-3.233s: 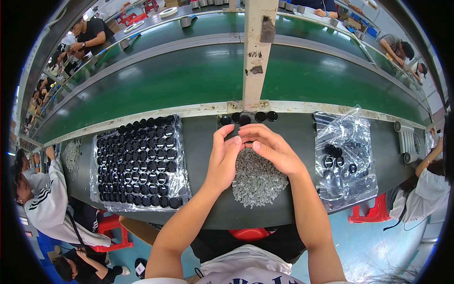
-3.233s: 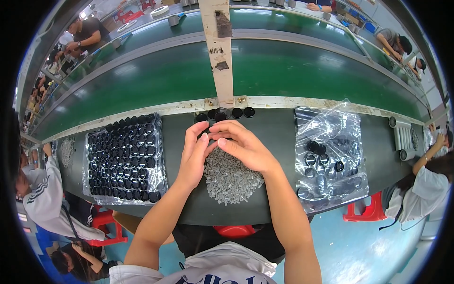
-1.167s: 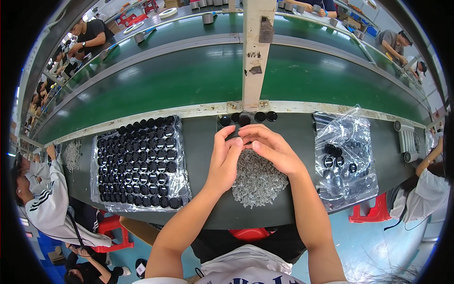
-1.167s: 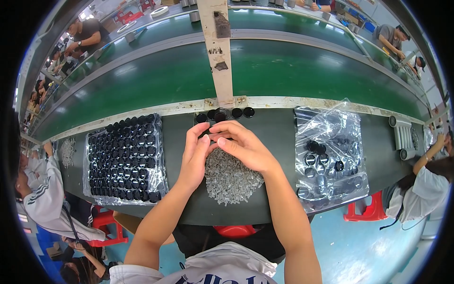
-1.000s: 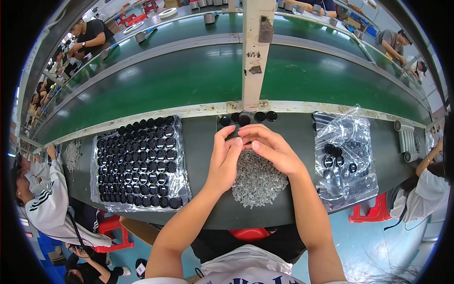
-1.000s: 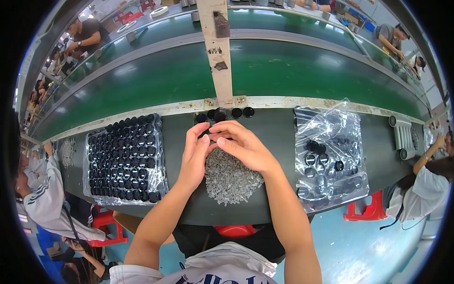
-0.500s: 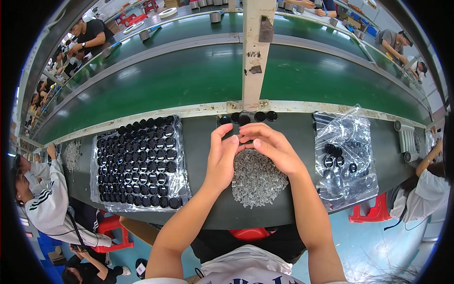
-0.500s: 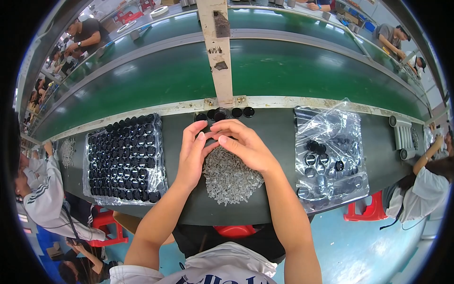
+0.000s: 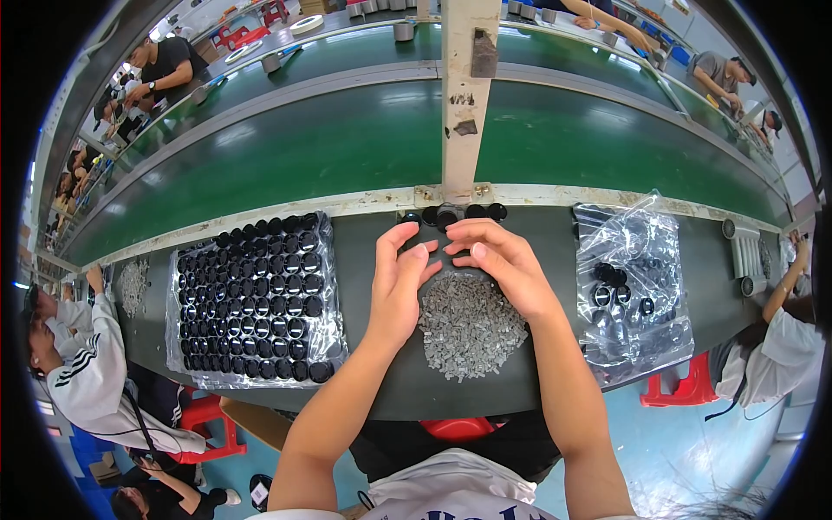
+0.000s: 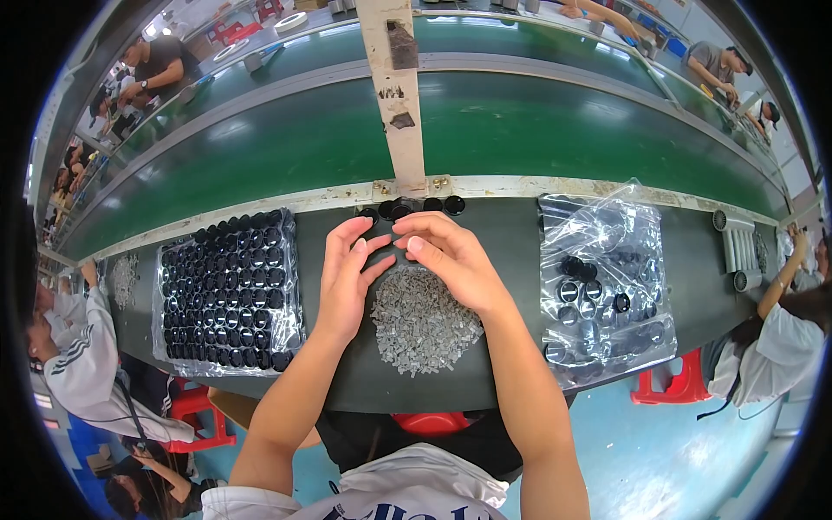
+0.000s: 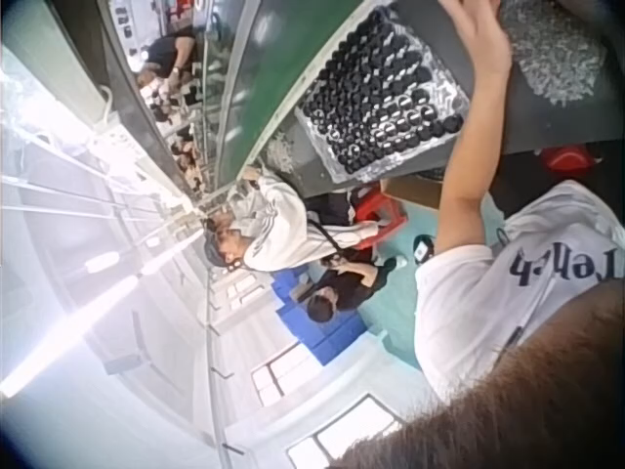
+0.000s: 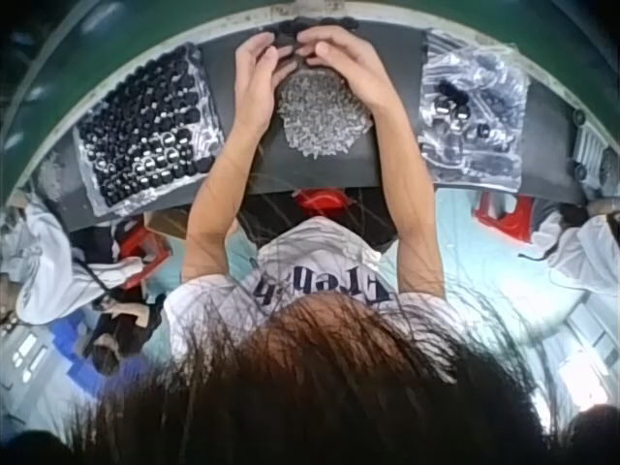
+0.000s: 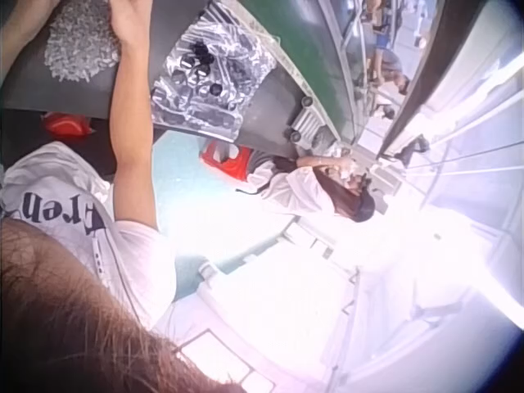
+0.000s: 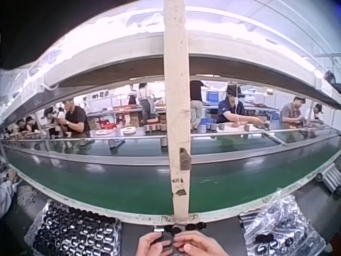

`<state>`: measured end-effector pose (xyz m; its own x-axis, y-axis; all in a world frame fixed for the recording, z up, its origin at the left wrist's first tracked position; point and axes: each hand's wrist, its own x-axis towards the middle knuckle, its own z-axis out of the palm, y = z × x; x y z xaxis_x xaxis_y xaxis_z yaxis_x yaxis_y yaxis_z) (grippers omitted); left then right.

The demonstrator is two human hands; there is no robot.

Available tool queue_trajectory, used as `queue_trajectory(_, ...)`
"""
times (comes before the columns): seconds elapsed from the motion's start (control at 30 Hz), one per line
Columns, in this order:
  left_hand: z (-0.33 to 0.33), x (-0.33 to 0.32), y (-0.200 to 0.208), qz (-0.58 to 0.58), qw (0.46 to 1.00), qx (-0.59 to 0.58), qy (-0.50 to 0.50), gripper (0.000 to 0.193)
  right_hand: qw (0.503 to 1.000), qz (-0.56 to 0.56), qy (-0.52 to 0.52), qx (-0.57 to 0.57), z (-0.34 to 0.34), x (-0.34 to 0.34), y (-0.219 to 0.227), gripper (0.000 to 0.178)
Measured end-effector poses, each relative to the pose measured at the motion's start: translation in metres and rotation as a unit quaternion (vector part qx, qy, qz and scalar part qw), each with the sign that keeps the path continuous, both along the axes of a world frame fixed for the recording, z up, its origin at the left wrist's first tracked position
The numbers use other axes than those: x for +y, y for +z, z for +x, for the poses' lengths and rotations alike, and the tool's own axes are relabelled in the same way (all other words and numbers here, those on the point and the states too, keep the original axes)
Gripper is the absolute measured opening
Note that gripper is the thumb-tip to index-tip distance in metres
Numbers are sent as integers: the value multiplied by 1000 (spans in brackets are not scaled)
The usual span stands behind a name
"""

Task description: The person assembles small plastic components by hand at a manual assembly station.

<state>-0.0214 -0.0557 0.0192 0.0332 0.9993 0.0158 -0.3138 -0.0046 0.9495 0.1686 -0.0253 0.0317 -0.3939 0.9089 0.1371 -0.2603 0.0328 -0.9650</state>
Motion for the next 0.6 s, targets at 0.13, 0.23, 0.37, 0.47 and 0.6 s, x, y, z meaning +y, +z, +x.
queue_trajectory(0.13,-1,0,2,3,1000,-7,-13,41,1000,17,14,-23,-2,-3,1,33)
queue_trajectory(0.23,-1,0,3,10,1000,-11,-20,41,997,55,32,-45,-3,-3,1,42)
queue_trajectory(0.37,-2,0,0,11,1000,-15,-26,41,996,63,42,-41,-4,-3,-3,43)
queue_trajectory(0.47,-1,1,-1,13,999,-12,-26,41,994,89,50,-50,-6,-2,-5,48)
queue_trajectory(0.6,-1,0,1,14,1000,-3,-27,41,986,141,64,-60,-8,-2,-4,56)
